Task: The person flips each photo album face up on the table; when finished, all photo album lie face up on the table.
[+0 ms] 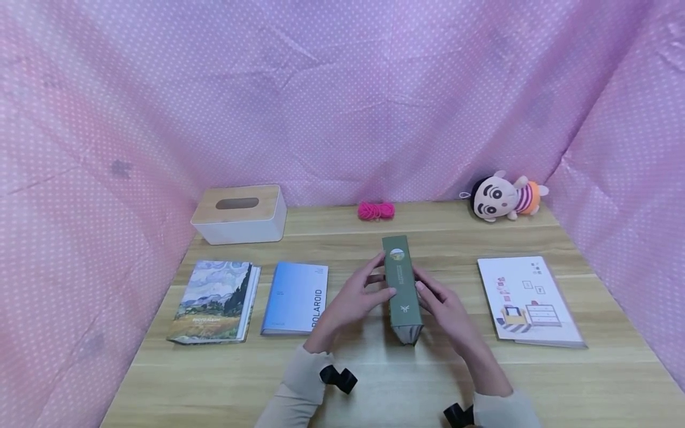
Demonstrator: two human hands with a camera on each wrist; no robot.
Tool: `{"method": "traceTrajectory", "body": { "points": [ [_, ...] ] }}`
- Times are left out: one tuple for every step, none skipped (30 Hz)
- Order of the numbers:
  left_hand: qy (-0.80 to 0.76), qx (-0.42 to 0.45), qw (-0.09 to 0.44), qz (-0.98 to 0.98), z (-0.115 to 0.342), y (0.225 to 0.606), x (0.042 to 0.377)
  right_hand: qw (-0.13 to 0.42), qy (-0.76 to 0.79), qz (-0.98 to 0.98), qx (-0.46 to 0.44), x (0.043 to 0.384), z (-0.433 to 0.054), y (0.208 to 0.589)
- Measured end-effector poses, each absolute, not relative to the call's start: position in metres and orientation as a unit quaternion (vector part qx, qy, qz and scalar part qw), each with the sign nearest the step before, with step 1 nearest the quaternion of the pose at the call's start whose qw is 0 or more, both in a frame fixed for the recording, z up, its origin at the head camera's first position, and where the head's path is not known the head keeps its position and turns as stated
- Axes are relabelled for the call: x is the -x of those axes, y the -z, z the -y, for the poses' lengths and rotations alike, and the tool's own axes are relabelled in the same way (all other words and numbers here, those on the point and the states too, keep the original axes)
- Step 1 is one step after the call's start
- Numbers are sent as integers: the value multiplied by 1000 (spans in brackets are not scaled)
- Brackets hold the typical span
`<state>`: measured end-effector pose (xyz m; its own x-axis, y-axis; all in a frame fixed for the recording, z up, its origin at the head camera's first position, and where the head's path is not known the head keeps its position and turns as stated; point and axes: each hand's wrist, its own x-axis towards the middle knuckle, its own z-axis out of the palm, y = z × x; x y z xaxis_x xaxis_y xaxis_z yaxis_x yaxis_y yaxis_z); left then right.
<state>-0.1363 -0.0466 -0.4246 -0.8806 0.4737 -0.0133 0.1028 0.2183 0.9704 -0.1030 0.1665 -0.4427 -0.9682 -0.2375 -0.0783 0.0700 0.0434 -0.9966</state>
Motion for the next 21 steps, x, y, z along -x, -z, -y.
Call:
{"method": "traceTrajectory", "body": {
  "points": [
    [-589, -185, 152, -772, 48, 423, 136, 118, 688, -714, 59, 103, -165, 446],
    [-581, -180, 148, -780, 49, 422, 135, 125, 681, -719, 58, 104, -164, 449],
    [-575, -177, 145, -786, 50, 421, 135, 132, 671, -727, 59, 103, -163, 451],
    [-569, -173, 142, -791, 52, 419, 135, 137, 661, -736, 59, 103, -161, 454],
    [-561, -169, 141, -798, 53, 418, 134, 141, 649, -746, 58, 103, -160, 457],
    [-554, -165, 140, -804, 55, 417, 134, 145, 638, -754, 57, 103, -159, 460],
    [-548, -160, 141, -809, 57, 416, 134, 146, 628, -762, 55, 103, -157, 462],
    [-543, -155, 143, -813, 59, 415, 134, 147, 619, -769, 52, 102, -156, 464],
    [-538, -151, 145, -817, 61, 415, 134, 148, 614, -774, 50, 102, -155, 466],
    [-531, -147, 147, -821, 64, 414, 135, 149, 610, -777, 44, 102, -153, 468],
    [-525, -142, 150, -826, 66, 413, 135, 149, 606, -780, 44, 102, -152, 469],
    [-521, -138, 154, -828, 69, 413, 135, 149, 604, -782, 45, 102, -151, 469],
    [-519, -136, 156, -829, 71, 413, 135, 148, 602, -783, 45, 102, -150, 470],
    [-516, -135, 158, -831, 73, 412, 136, 147, 600, -785, 46, 103, -150, 470],
    [-511, -136, 160, -833, 75, 412, 136, 146, 597, -787, 46, 103, -149, 471],
    [-508, -139, 161, -835, 77, 413, 137, 143, 594, -790, 47, 103, -148, 471],
    [-503, -142, 164, -837, 79, 413, 138, 142, 591, -793, 50, 103, -147, 470],
    [-500, -147, 165, -837, 82, 413, 138, 142, 586, -796, 50, 103, -147, 470],
    [-496, -152, 167, -838, 84, 414, 139, 140, 582, -800, 45, 103, -147, 470],
    [-491, -156, 171, -840, 85, 414, 139, 140, 577, -804, 43, 103, -146, 470],
    [-487, -160, 174, -841, 87, 415, 140, 139, 571, -808, 41, 103, -146, 470]
  ]
}}
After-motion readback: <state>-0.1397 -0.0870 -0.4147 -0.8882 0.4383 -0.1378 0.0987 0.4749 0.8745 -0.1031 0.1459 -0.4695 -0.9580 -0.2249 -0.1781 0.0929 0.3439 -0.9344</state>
